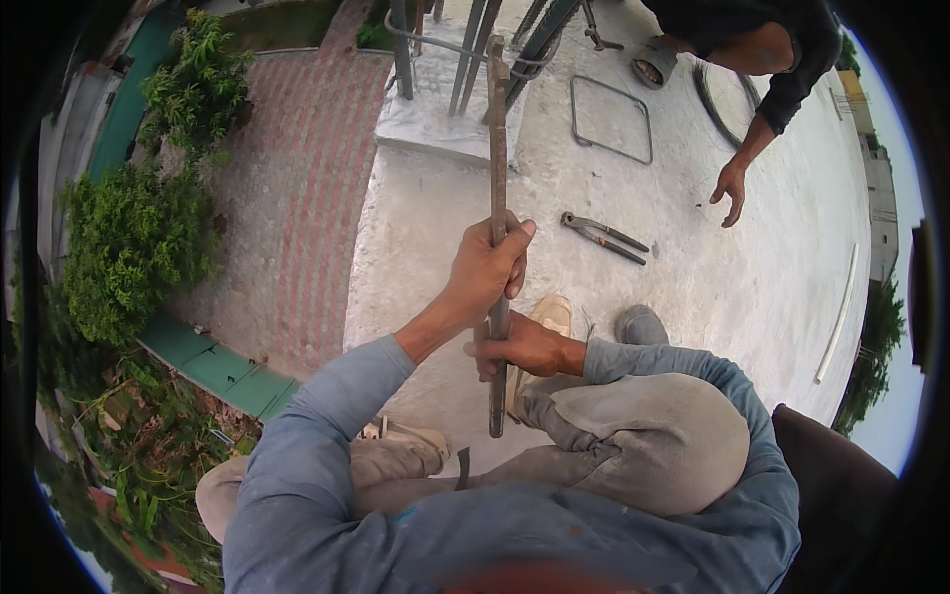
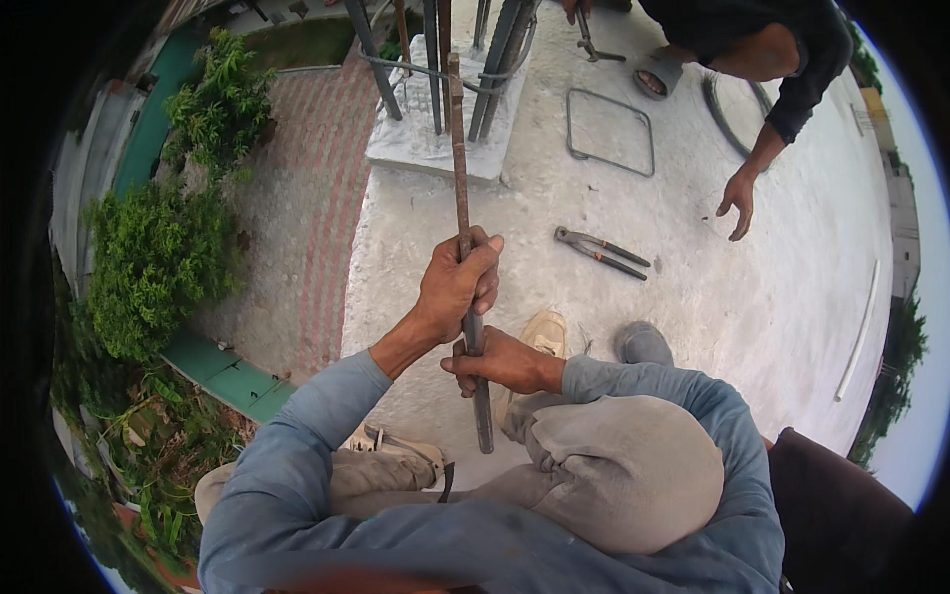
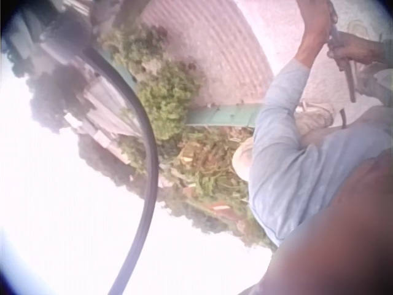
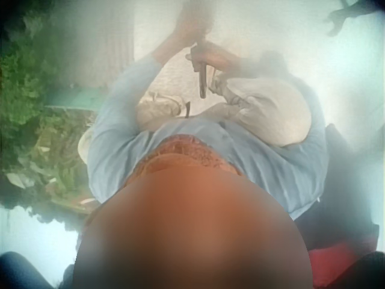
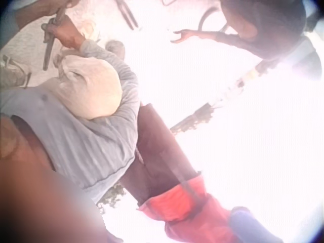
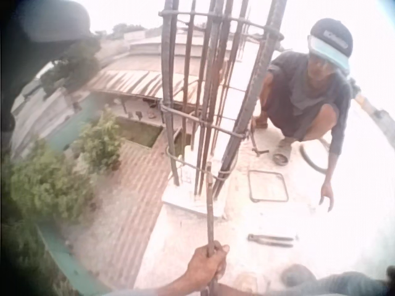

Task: The person assembles a metal frame by bending and securing metal rods with pliers and a hammer. They work alongside another person who assists with holding and positioning the frame components.

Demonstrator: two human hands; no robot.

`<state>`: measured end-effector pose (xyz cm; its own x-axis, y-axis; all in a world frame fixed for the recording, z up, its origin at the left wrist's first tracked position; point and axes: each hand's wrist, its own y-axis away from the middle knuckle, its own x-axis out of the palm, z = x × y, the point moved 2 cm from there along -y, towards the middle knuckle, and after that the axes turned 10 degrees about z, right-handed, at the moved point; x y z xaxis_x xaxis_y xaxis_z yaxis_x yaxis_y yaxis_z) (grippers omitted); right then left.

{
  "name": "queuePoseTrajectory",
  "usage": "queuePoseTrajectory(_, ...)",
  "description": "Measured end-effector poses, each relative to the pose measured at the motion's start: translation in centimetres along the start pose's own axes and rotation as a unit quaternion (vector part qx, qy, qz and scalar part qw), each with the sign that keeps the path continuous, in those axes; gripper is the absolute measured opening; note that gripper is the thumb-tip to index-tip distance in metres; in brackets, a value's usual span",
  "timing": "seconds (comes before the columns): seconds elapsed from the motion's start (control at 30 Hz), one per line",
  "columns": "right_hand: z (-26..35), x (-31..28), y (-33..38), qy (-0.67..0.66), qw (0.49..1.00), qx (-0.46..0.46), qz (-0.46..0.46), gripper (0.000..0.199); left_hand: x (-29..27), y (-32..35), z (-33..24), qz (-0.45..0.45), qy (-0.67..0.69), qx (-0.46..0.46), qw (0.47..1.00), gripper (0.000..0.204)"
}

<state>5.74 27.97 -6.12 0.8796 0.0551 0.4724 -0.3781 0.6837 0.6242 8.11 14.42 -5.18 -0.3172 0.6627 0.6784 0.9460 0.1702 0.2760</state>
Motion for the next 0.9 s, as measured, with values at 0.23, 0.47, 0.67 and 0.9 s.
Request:
queuePoseTrajectory(0.23,0.9,-0.6,3.3,0.0,0.999,-0.02,0.028,0.042,1.3,-0.2,0.1,-0.003,0.034,-0.034,0.999,0.028)
queuePoseTrajectory(0.47,2.3,1.5,-0.7,-0.032,0.988,-0.014,0.151,0.036,-1.4,2.7,-2.9,0.028,0.017,-0.104,0.994,0.023)
queuePoseTrajectory(0.67,1.5,1.0,-3.3,0.015,0.991,-0.029,0.127,0.027,-3.4,2.9,-2.1,0.051,-0.05,-0.07,0.995,0.019)
queuePoseTrajectory(0.9,1.8,1.2,-5.6,0.063,0.991,-0.078,0.092,0.023,-3.4,2.9,-3.5,0.092,-0.138,-0.031,0.986,0.019)
